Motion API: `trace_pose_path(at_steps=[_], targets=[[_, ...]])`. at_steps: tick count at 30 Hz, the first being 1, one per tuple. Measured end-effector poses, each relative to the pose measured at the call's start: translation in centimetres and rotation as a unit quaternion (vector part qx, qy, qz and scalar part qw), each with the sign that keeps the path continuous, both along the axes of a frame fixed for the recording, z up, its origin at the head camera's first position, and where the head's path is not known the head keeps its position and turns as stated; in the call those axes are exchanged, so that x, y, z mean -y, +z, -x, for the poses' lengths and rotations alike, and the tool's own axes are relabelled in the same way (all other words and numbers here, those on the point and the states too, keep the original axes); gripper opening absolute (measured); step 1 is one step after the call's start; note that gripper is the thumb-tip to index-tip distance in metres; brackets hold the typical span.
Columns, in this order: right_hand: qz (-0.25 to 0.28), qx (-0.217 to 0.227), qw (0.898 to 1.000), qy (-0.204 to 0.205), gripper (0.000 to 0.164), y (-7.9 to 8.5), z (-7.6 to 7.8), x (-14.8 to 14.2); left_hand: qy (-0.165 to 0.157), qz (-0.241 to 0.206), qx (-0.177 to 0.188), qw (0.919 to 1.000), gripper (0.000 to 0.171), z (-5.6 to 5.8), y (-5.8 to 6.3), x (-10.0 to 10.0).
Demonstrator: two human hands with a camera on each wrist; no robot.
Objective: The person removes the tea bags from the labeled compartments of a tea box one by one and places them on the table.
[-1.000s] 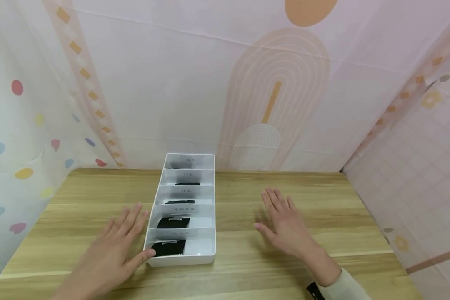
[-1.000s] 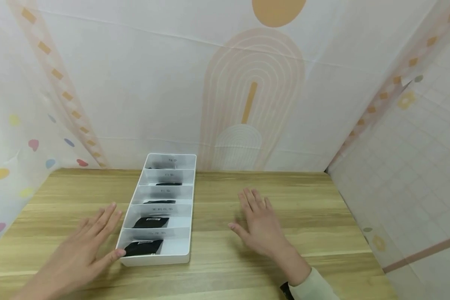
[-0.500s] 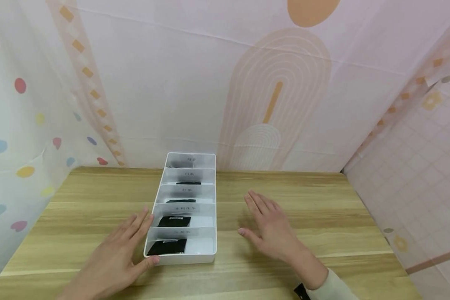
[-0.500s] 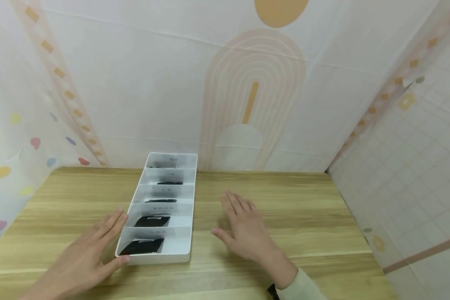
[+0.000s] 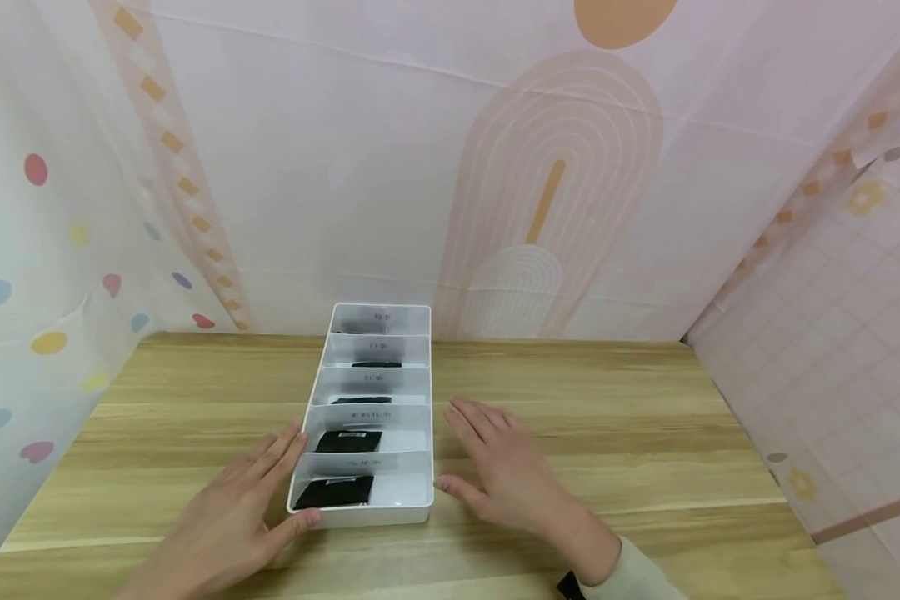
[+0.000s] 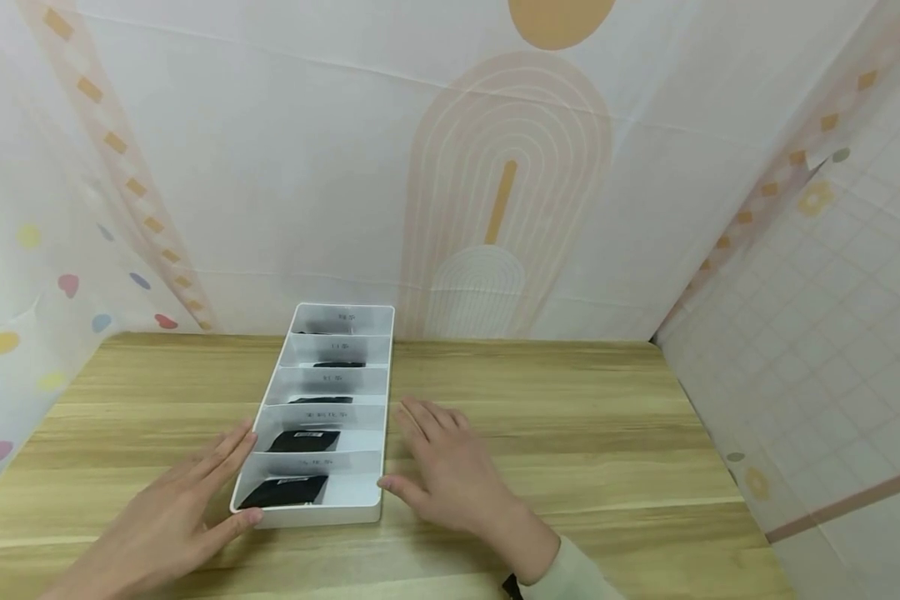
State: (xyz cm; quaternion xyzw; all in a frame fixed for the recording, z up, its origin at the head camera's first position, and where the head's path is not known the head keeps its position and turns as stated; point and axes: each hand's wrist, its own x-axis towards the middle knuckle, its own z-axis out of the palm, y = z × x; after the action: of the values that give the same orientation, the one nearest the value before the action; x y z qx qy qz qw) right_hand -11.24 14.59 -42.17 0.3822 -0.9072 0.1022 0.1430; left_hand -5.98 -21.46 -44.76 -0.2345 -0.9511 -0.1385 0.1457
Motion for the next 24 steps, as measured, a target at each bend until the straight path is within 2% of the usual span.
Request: trace_pose_path(at_steps=[12,20,24], targets=[[0.005,0.045,0.999,0.020,0.077,-0.1,-0.9,3.0,0.007,0.000,0.012,0.9999,0.092,-0.2,0.2,-0.2],[0.019,-0.005,0.998,0.064,0.068,-0.4,-1.2,4.8,0.007,0.001,0.013,0.9999,0.091,-0.3,0.2,-0.2],[0.017,-0.013,0.997,0.079,0.061,-0.5,-1.4,5.7,0.005,0.002,0.008,1.0000,0.091,-0.3,0.2,-0.3]])
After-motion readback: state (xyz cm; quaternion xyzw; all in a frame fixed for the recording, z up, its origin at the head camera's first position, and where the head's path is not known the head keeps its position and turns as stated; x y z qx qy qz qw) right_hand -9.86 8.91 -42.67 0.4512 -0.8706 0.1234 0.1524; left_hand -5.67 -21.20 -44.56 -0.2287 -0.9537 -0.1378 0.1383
